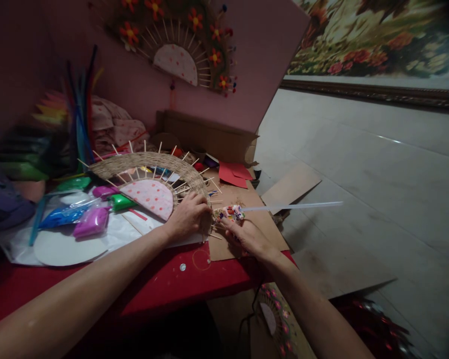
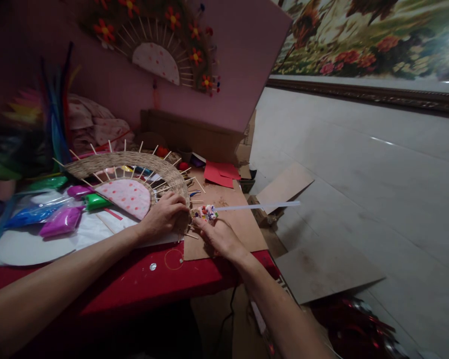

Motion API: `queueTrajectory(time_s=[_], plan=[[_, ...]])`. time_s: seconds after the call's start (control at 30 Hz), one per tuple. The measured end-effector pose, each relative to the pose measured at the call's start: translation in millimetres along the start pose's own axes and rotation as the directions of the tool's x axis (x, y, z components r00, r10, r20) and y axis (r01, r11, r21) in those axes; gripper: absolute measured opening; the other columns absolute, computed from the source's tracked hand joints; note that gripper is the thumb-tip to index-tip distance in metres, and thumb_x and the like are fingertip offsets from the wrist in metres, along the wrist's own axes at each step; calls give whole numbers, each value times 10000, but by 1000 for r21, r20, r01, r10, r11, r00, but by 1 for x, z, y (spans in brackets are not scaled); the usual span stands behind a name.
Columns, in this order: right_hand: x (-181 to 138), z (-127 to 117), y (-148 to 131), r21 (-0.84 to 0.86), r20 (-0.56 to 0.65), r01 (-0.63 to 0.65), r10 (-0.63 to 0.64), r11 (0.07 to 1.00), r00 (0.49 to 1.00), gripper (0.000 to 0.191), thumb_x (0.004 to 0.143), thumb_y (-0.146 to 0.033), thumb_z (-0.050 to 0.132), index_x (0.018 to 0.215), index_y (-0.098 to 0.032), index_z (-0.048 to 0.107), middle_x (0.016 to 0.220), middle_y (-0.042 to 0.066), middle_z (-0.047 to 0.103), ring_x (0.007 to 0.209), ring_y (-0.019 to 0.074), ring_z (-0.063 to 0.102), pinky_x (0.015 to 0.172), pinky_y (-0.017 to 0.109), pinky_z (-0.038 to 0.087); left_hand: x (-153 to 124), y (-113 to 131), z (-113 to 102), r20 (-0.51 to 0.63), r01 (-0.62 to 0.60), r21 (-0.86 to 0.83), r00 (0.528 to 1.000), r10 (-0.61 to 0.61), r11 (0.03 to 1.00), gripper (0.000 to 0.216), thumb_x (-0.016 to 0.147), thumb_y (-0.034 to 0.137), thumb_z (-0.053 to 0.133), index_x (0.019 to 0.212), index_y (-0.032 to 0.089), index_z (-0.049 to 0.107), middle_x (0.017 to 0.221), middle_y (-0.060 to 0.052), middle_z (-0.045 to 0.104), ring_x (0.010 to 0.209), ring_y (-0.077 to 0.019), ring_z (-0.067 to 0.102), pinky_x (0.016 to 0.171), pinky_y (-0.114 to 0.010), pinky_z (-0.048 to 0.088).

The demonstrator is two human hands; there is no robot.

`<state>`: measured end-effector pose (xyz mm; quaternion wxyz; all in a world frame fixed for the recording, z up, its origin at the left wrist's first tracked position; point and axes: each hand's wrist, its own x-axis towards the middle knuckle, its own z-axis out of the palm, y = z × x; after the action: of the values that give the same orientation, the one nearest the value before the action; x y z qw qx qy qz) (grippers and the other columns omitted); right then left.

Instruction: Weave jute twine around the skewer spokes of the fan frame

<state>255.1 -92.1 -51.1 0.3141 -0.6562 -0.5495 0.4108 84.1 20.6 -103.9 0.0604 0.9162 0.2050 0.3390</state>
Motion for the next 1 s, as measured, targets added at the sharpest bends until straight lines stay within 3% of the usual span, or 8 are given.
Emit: queueTrajectory(time_s=[0.43,0.73,0.87,1.0], plan=[[1,-1,3,-22,-36,-23,22,999,999,504,786,-636,475,584,-174,481,512,-18,426,434,74,340,411,222,259,0,2,-2,10,11,-2,1000,-11,1000,267,751,41,498,917,196,638,949,-63,588,917,-230,451,822,-404,407],[3,-1,14,-48,-48,72,-75,996,996,495,820,-631,435,690,-168,551,579,-7,459,506,93,371,476,229,307,0,2,-3,15,7,-1,1000,-7,1000,280,742,35,493,930,190,631,943,-67,588,926,-231,451,822,-402,411],[3,-1,15,-61,-36,112,-115,992,993,482,827,-627,427,675,-178,516,587,-10,447,525,97,369,480,225,299,0,2,-3,27,15,1,1000,-15,1000,281,749,49,500,943,202,635,939,-65,585,925,-232,455,819,-401,413],[2,1,14,-46,-47,65,-67,997,997,478,802,-637,458,642,-187,472,571,-19,424,510,93,358,460,220,295,0,2,-3,20,15,-1,1000,-14,1000,270,746,53,512,931,203,638,940,-62,586,924,-229,458,822,-397,411]])
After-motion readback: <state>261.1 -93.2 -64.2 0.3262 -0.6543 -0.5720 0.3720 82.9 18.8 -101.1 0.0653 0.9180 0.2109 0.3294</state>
